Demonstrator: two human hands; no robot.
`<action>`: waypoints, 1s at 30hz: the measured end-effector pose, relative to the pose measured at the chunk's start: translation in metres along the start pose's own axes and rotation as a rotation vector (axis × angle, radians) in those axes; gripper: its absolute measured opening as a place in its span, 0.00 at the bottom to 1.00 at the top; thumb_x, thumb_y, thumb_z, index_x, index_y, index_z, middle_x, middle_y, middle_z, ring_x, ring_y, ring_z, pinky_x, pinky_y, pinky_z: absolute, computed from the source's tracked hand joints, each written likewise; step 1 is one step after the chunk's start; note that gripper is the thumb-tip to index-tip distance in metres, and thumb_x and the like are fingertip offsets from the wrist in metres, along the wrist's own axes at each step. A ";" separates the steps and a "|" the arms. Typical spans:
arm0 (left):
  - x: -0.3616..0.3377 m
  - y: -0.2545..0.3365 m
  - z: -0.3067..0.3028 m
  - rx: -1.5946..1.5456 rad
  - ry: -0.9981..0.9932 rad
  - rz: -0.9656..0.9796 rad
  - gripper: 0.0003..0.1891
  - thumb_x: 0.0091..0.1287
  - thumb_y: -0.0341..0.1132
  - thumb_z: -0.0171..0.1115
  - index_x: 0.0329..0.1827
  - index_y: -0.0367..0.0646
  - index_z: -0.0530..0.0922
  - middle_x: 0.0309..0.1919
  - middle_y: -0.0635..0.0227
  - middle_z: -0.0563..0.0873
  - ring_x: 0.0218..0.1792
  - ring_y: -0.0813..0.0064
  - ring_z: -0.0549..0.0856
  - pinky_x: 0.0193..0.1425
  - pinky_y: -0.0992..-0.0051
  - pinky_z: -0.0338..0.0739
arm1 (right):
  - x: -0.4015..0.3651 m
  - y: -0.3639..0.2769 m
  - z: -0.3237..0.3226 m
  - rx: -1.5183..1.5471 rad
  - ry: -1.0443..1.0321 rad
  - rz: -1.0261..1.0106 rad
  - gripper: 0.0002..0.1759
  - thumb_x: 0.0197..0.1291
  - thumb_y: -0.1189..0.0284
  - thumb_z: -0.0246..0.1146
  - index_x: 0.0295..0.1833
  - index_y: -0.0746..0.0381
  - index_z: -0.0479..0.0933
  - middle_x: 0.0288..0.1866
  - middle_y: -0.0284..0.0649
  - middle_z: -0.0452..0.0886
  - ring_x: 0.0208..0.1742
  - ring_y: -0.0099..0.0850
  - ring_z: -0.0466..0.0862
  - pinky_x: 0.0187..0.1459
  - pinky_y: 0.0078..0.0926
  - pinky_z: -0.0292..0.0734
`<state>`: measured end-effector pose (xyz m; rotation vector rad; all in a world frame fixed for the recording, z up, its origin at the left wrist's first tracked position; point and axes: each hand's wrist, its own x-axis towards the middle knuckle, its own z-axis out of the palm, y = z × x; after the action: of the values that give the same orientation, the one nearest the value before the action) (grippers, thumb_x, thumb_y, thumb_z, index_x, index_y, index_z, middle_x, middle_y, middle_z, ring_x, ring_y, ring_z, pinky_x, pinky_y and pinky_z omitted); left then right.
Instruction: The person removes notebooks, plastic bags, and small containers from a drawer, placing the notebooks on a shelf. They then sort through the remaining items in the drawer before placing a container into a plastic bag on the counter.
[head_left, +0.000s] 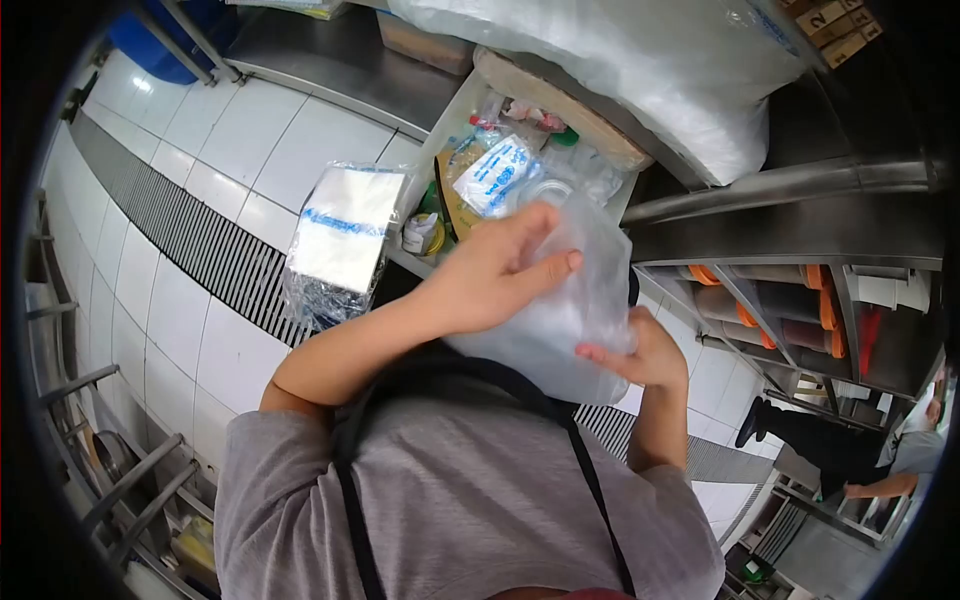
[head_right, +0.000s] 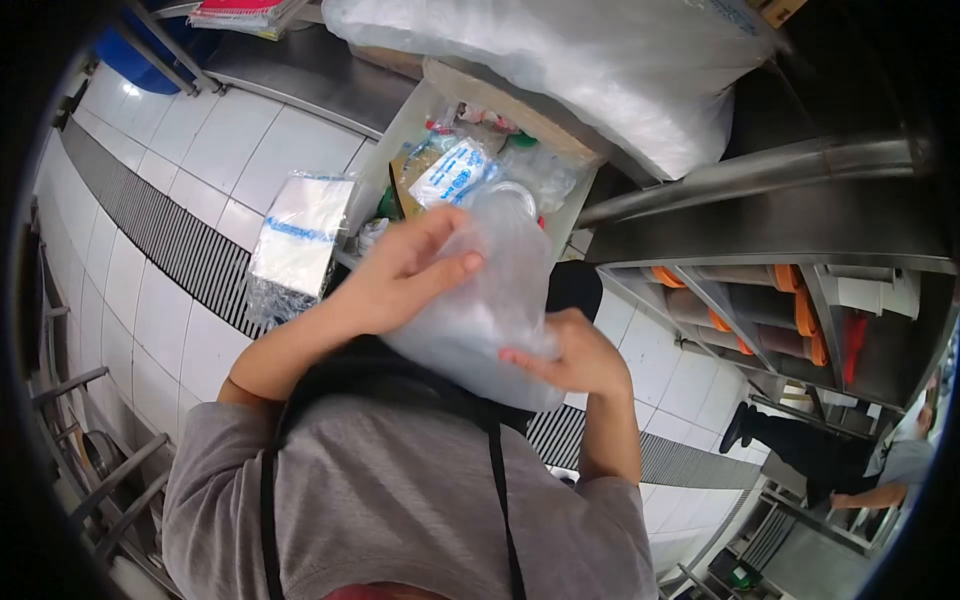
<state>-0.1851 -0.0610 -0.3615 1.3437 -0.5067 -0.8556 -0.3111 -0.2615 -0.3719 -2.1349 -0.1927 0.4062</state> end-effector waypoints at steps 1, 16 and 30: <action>-0.005 0.009 -0.005 0.450 0.131 0.219 0.31 0.56 0.50 0.59 0.58 0.40 0.66 0.47 0.60 0.77 0.52 0.66 0.74 0.57 0.77 0.64 | 0.001 0.005 0.002 0.055 0.046 0.024 0.15 0.48 0.66 0.66 0.37 0.67 0.77 0.23 0.42 0.79 0.24 0.37 0.80 0.31 0.26 0.74; -0.101 -0.027 -0.209 -0.554 0.519 0.243 0.27 0.63 0.49 0.49 0.59 0.38 0.63 0.54 0.52 0.71 0.49 0.63 0.77 0.50 0.64 0.75 | 0.136 0.069 0.005 0.393 0.624 0.056 0.14 0.54 0.71 0.59 0.45 0.67 0.76 0.37 0.38 0.80 0.35 0.22 0.77 0.38 0.19 0.71; -0.117 -0.077 -0.176 0.724 -0.623 -0.418 0.28 0.45 0.41 0.69 0.50 0.39 0.73 0.44 0.59 0.79 0.44 0.68 0.80 0.48 0.73 0.73 | 0.200 0.107 0.109 -0.068 0.092 -0.099 0.13 0.43 0.72 0.67 0.34 0.65 0.74 0.45 0.41 0.73 0.35 0.32 0.78 0.35 0.26 0.74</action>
<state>-0.1426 0.1406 -0.4517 1.8706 -1.1172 -1.5470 -0.1655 -0.1793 -0.5599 -2.1948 -0.2618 0.2461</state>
